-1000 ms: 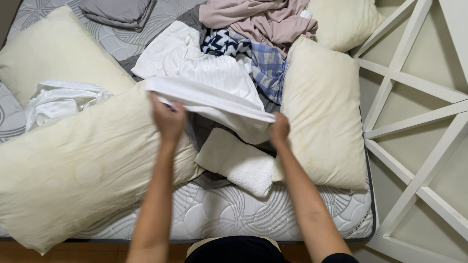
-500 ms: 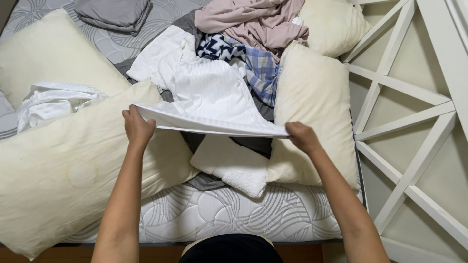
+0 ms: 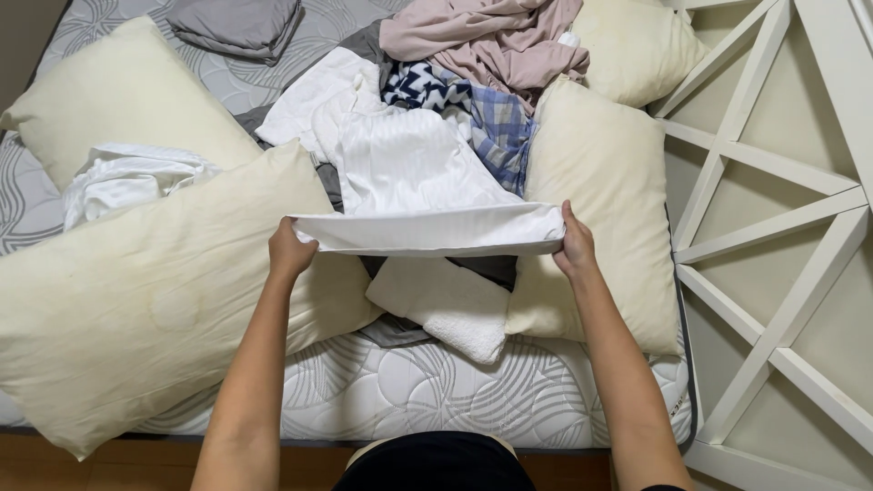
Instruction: The person folds a white towel on a bed, smoothing and aligning it into a compact rectangular shape. The person then folds a second white towel using the same method and places it beside the first.
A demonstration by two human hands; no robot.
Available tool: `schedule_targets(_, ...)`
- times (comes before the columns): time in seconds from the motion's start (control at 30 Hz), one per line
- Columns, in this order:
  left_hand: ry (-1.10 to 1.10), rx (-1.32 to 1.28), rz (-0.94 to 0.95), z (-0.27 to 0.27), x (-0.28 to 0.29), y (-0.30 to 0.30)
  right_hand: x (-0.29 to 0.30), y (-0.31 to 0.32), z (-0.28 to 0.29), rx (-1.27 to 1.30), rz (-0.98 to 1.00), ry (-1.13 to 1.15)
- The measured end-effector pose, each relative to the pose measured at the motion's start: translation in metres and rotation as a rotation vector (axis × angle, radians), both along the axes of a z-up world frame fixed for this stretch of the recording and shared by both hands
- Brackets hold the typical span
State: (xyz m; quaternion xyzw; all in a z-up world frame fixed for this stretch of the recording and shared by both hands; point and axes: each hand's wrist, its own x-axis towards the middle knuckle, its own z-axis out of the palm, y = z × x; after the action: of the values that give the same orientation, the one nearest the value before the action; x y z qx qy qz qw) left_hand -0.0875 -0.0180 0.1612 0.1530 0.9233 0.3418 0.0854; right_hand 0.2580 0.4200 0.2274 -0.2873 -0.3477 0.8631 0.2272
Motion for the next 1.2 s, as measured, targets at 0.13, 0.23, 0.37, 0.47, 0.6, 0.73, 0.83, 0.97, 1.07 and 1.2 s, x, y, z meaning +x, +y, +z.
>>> schedule_targets(0.13,0.101,0.032,0.024,0.011,-0.002,-0.013,0.019,0.038,-0.031,0.187,-0.061,-0.092)
schedule_targets(0.23,0.073,0.059,0.047,0.025,-0.003,-0.020,0.032,0.037,-0.006,0.288,0.018,-0.182)
schedule_targets(0.37,-0.103,0.173,0.104,0.048,0.003,-0.015,0.049,0.050,0.003,0.664,0.209,-0.467)
schedule_targets(0.47,0.043,0.215,0.028,0.061,0.009,-0.008,0.045,0.039,0.024,0.929,0.229,-0.673)
schedule_targets(0.6,0.426,0.130,-0.150,0.057,0.006,0.001,0.038,0.046,0.033,0.992,0.042,-0.720)
schedule_targets(0.73,0.638,0.130,-0.289,0.086,0.007,-0.001,0.048,0.063,0.034,1.027,-0.072,-0.585)
schedule_targets(0.83,0.690,0.093,-0.385,0.109,0.010,-0.005,0.052,0.082,0.015,1.009,-0.018,-0.480)
schedule_targets(0.97,0.568,-0.003,-0.337,0.108,0.006,-0.006,0.055,0.086,0.008,1.101,0.104,-0.440)
schedule_targets(1.07,0.506,0.052,-0.297,0.087,-0.006,-0.008,0.049,0.061,0.029,1.187,0.189,-0.416)
schedule_targets(1.2,0.216,0.287,-0.225,0.075,-0.016,-0.007,0.052,0.057,0.031,1.527,0.215,-0.539)
